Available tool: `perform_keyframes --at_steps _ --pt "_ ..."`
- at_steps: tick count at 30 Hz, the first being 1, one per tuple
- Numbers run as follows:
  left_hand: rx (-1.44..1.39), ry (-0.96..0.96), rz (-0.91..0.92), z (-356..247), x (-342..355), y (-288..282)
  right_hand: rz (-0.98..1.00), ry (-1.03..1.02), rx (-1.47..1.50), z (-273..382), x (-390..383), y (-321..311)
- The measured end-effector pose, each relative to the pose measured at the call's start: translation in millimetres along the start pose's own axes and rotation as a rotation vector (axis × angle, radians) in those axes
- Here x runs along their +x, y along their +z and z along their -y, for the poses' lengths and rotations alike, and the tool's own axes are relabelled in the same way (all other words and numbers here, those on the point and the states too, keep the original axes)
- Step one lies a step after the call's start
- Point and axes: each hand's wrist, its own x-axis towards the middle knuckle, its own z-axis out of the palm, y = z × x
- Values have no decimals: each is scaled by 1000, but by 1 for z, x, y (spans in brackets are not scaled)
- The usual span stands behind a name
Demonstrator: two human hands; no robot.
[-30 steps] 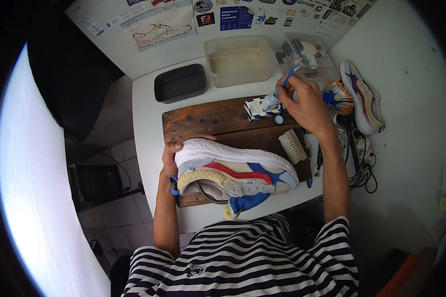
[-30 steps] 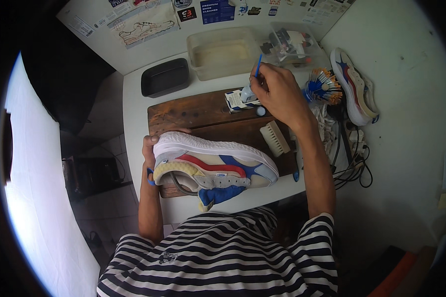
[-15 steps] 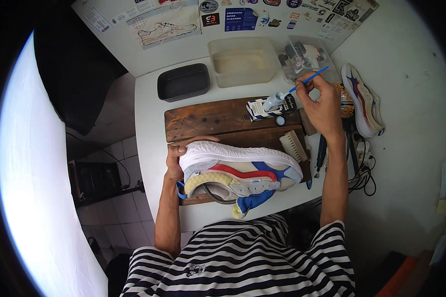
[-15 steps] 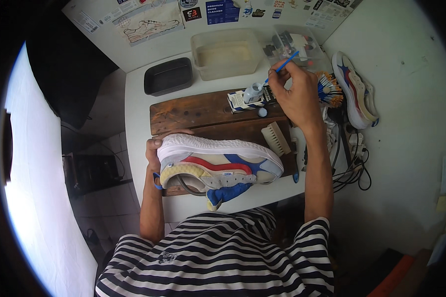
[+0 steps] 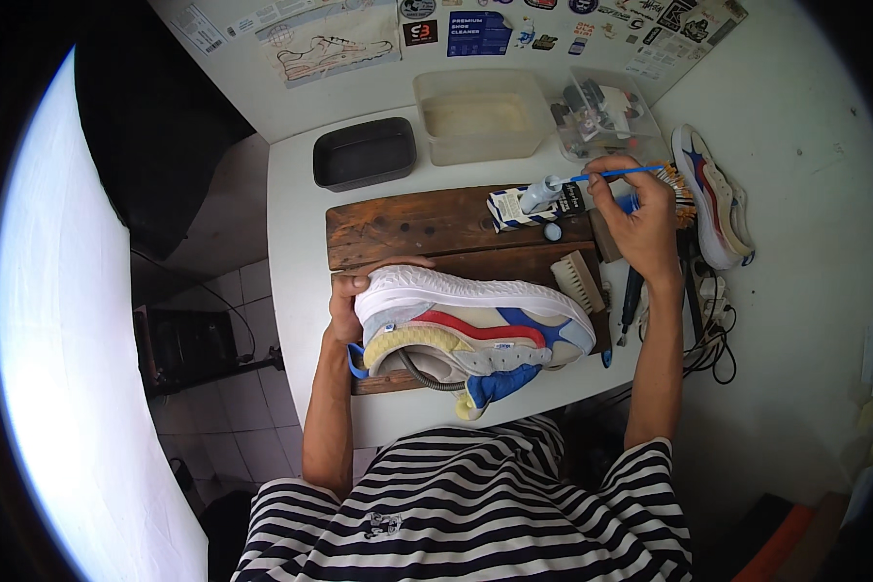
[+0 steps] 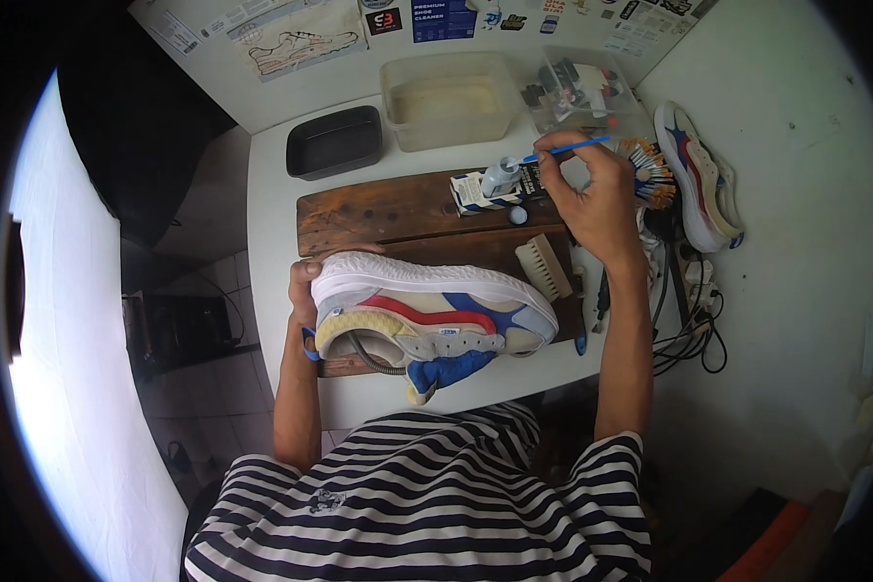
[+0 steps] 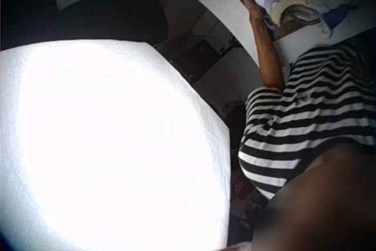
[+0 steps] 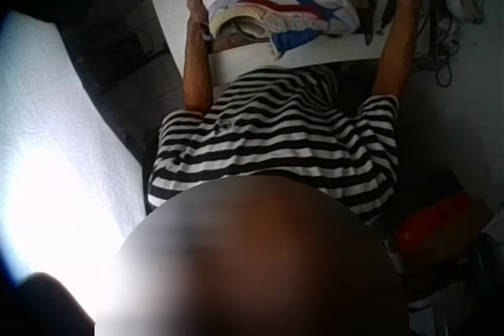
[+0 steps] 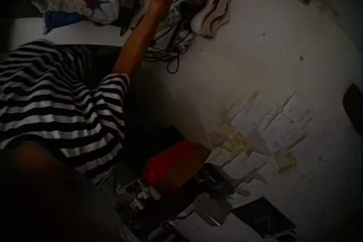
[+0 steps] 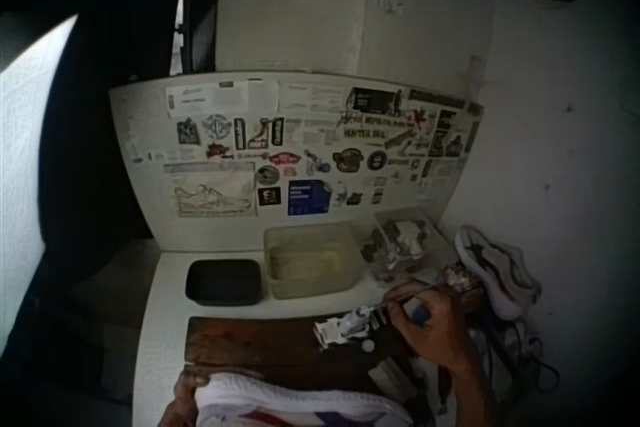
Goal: Using a thin brush to apply white paint or adhesive to the midsole edges of a multi-colored sneaker.
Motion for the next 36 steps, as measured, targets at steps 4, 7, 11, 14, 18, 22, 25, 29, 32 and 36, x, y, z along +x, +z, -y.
perform_keyframes --at_steps 4,7,11,14,18,22,25,29,32,36 --pt "18 -4 -6 4 1 -5 5 57 55 -8 -7 0" --pt "-5 5 -27 5 1 -4 -9 51 69 -9 -9 -1" --pt "-12 25 -26 5 2 -4 -23 91 85 -8 -11 -3" --pt "5 29 -35 5 1 -4 -36 83 91 -9 -13 -5" --pt "10 15 38 3 -1 -2 -81 155 234 -10 -21 -13" --pt "10 36 17 7 -5 -2 -139 160 348 15 -41 -24" --pt "67 76 51 9 -4 -5 -171 97 569 38 -69 -28" --pt "-6 105 -51 12 -9 4 -68 225 967 66 -107 -9" --pt "-11 84 -20 10 -10 2 19 284 1035 76 -120 6" --pt "23 82 67 13 -9 -10 134 293 1041 78 -117 12"
